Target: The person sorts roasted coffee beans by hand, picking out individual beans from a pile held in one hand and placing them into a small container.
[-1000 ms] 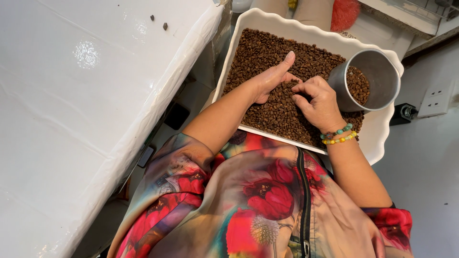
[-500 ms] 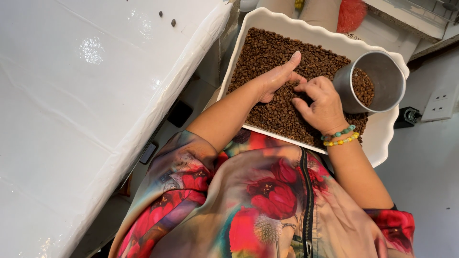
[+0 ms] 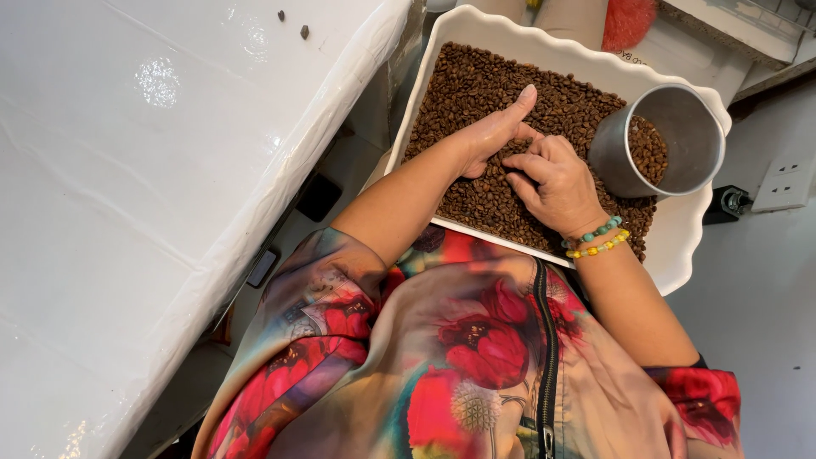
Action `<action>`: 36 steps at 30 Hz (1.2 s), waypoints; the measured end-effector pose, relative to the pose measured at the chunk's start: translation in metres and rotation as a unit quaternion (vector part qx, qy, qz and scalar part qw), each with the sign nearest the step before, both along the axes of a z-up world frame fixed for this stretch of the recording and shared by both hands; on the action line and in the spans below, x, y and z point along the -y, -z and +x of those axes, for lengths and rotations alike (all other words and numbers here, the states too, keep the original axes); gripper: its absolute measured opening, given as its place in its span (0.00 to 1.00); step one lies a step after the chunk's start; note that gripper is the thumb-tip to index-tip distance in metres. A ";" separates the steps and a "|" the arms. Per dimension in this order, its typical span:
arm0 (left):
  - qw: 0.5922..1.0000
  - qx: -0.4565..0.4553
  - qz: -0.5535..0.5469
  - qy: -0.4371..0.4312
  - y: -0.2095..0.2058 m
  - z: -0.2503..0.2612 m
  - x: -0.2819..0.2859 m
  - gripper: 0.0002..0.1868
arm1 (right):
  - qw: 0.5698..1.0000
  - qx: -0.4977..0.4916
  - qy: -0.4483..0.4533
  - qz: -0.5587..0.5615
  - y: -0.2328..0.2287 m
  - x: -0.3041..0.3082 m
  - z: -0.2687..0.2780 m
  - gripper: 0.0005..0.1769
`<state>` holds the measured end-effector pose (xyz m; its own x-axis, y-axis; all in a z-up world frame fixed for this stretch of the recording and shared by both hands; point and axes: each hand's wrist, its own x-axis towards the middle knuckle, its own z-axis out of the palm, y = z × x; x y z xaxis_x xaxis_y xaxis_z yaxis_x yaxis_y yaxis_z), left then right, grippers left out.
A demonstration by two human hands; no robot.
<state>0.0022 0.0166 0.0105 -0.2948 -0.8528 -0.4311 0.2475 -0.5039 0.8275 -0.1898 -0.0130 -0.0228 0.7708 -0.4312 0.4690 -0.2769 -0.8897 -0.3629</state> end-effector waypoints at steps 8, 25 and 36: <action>1.000 0.000 0.001 -0.001 0.000 0.000 0.000 0.61 | 0.999 -0.025 0.009 -0.039 0.005 0.004 0.000 0.06; 0.972 0.205 -0.116 0.017 0.023 -0.010 0.015 0.47 | 0.994 0.087 0.071 -0.008 -0.022 0.007 -0.005 0.06; 0.738 0.557 -0.365 -0.107 0.031 0.000 0.010 0.25 | 0.981 0.149 0.111 0.055 -0.019 0.016 -0.026 0.04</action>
